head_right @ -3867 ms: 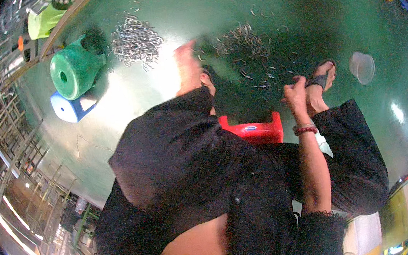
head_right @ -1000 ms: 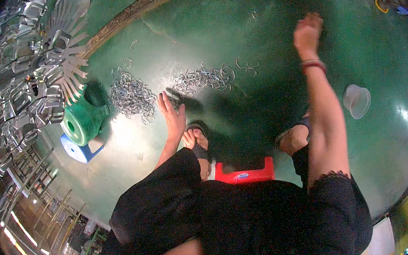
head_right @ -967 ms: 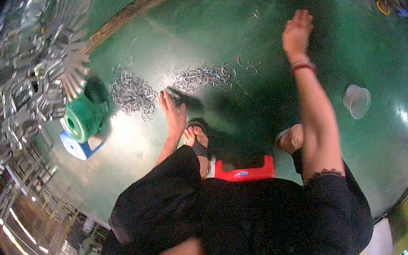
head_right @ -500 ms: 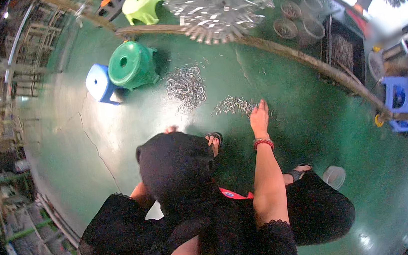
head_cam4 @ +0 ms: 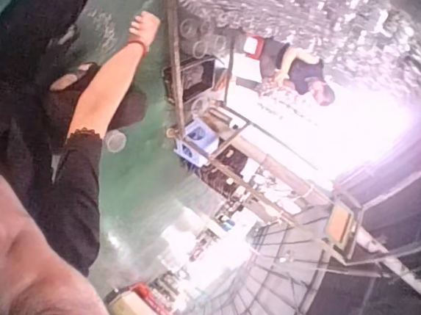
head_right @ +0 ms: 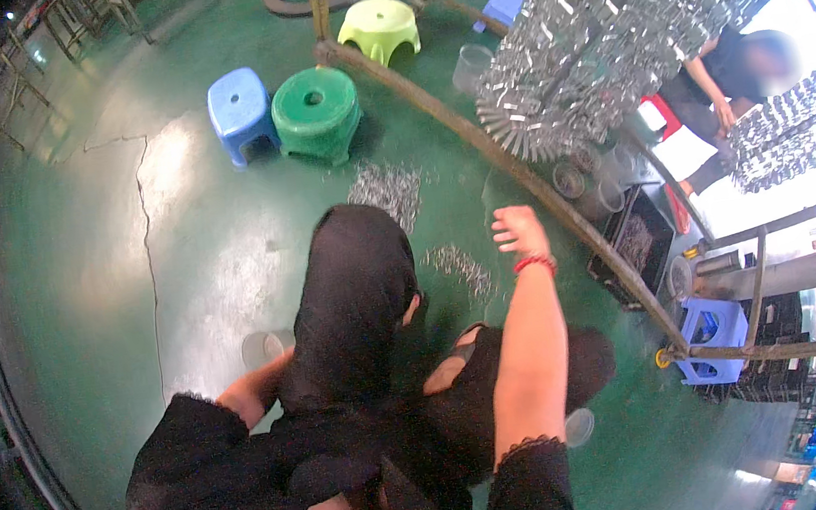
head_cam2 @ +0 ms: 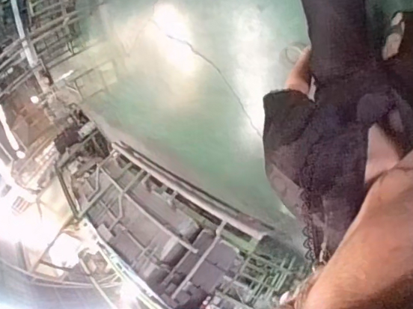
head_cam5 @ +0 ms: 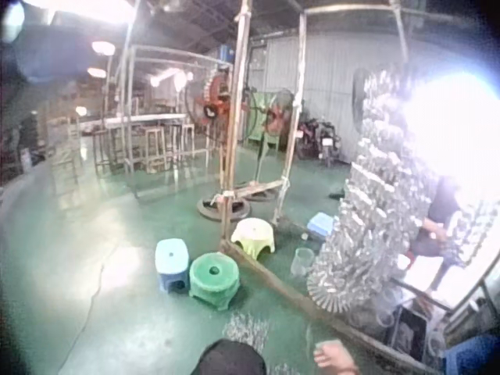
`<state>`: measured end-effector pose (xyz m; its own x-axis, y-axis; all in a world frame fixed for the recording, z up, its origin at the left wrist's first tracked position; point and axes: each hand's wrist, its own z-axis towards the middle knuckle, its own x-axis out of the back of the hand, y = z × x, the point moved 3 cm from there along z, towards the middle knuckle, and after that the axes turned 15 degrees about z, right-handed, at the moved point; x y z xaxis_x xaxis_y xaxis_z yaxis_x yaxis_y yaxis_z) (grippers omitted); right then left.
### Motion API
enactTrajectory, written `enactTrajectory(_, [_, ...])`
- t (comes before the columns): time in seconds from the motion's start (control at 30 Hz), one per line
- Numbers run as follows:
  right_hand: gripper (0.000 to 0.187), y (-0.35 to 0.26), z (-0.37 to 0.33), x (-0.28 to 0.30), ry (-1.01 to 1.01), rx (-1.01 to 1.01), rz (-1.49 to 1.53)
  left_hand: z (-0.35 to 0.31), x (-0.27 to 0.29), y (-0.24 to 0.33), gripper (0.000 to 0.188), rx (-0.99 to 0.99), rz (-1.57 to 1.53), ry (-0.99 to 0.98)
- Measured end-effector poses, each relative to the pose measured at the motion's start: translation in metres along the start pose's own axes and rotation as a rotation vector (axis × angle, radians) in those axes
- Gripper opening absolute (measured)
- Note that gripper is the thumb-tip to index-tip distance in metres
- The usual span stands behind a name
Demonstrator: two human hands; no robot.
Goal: The person sits on a small stool and picks up small metal hooks from the floor, then attaches them one by one to a large hanging rack filled with similar hooks. The person repeats this process, gathering hooks from the floor and adding them to the rack.
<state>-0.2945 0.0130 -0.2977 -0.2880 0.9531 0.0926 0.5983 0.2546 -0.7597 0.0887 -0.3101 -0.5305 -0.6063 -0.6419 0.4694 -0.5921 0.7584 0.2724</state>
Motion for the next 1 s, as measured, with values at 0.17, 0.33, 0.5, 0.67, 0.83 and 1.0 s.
enactTrajectory(0.17, [0.039,-0.035,-0.04,0.034,0.097,-0.203,-0.635,-0.012,0.007,0.001,0.031,0.012,-0.05,0.029])
enactTrajectory(0.33, [0.042,-0.04,-0.07,0.031,0.07,0.088,-1.563,-0.023,0.004,-0.022,0.029,0.09,-0.062,-0.018])
enactTrajectory(0.5, [0.04,0.004,-0.096,0.003,-0.549,0.106,-1.078,-0.04,0.008,-0.039,0.026,0.195,-0.113,-0.064])
enactTrajectory(0.67, [0.041,-0.01,-0.103,0.0,-0.39,0.411,-1.135,-0.063,0.005,-0.045,0.025,0.306,-0.185,-0.115])
enactTrajectory(0.83, [0.041,-0.022,-0.121,0.014,-0.357,0.15,-1.144,-0.046,0.032,-0.015,0.024,0.303,-0.228,-0.12])
enactTrajectory(1.0, [0.043,-0.059,-0.156,-0.01,-0.362,0.176,-1.012,-0.024,0.076,0.006,0.023,0.247,-0.208,-0.069])
